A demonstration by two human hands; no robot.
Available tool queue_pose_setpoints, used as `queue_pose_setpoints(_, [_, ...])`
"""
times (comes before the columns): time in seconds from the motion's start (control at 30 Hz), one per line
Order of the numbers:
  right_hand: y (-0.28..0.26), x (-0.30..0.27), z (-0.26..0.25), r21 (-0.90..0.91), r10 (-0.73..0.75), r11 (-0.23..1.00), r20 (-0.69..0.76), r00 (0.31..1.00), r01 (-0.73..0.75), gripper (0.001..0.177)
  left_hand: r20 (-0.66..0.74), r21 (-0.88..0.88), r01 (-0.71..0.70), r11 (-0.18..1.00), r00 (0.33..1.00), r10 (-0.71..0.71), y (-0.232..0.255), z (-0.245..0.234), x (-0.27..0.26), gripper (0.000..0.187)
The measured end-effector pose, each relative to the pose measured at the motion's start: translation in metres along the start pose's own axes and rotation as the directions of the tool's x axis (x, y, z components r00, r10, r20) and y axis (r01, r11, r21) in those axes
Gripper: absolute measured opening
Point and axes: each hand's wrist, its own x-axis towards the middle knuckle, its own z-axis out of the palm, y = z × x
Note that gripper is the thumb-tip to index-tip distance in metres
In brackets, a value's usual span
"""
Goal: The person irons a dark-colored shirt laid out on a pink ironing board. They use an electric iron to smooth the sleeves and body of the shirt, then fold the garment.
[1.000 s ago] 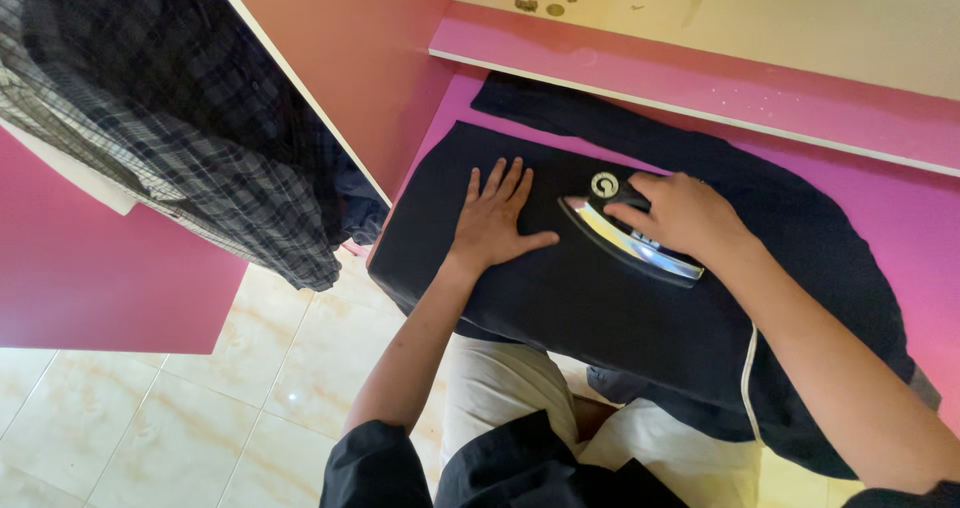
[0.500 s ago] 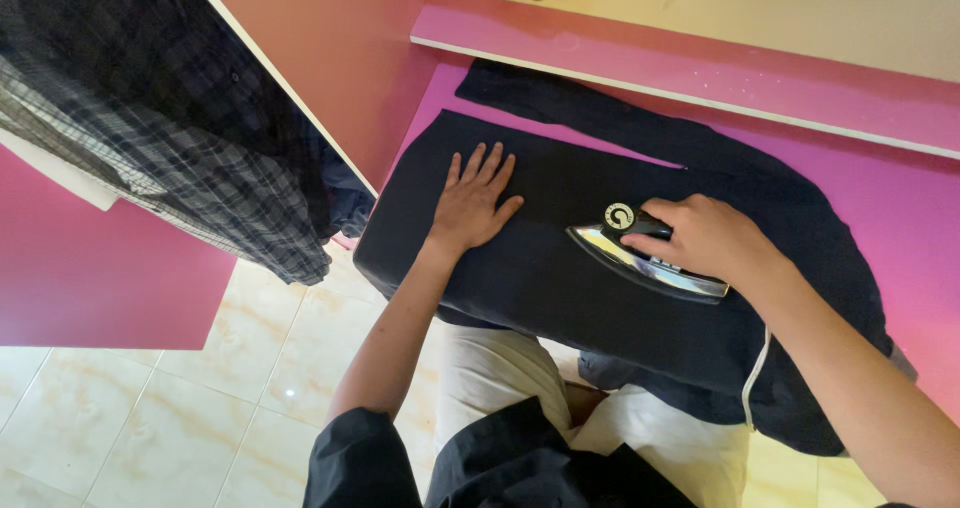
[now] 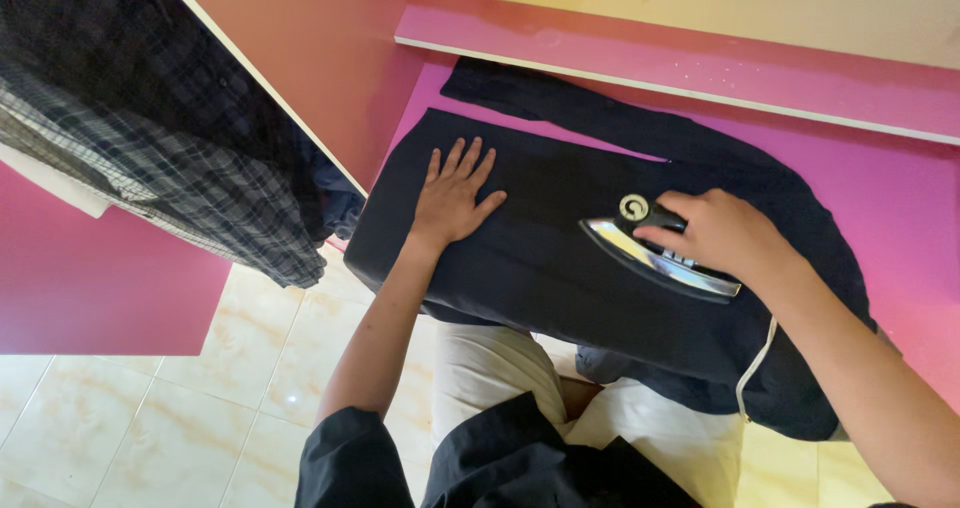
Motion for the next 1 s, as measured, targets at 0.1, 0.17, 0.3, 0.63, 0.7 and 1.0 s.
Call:
queue_pose_setpoints(0.1, [0.012,0.006,-0.002,0.044,0.105,0.994,-0.044,0.993,-0.103,0.056,-0.012,-0.002,-0.004,1.000,1.000,0.004,0.000,0.000,-0.001,0.076])
queue_pose_setpoints(0.17, [0.018,0.007,-0.004,0.061,0.163,0.985,-0.078,0.984,-0.159,0.055,-0.019,-0.004,-0.004,1.000,1.000,0.004,0.000,0.000,0.000,0.076])
queue_pose_setpoints(0.3, [0.028,0.001,-0.005,0.110,0.198,0.977,-0.151,0.968,-0.183,0.052,-0.064,-0.002,-0.012,1.000,0.998,0.012,-0.001,0.003,-0.002,0.075])
queue_pose_setpoints(0.63, [0.050,-0.005,0.006,0.020,0.203,0.979,-0.211,0.956,-0.203,0.056,-0.053,0.001,-0.016,1.000,0.998,0.016,0.000,0.005,0.000,0.076])
queue_pose_setpoints(0.7, [0.058,0.003,0.005,0.052,0.229,0.973,-0.272,0.935,-0.224,0.057,-0.044,0.006,-0.007,1.000,0.999,0.007,0.000,0.003,-0.001,0.076])
queue_pose_setpoints(1.0, [0.018,0.033,0.003,0.202,0.233,0.961,-0.235,0.944,-0.187,0.055,0.022,-0.124,-0.073,0.990,0.997,0.076,0.052,0.014,0.039,0.072])
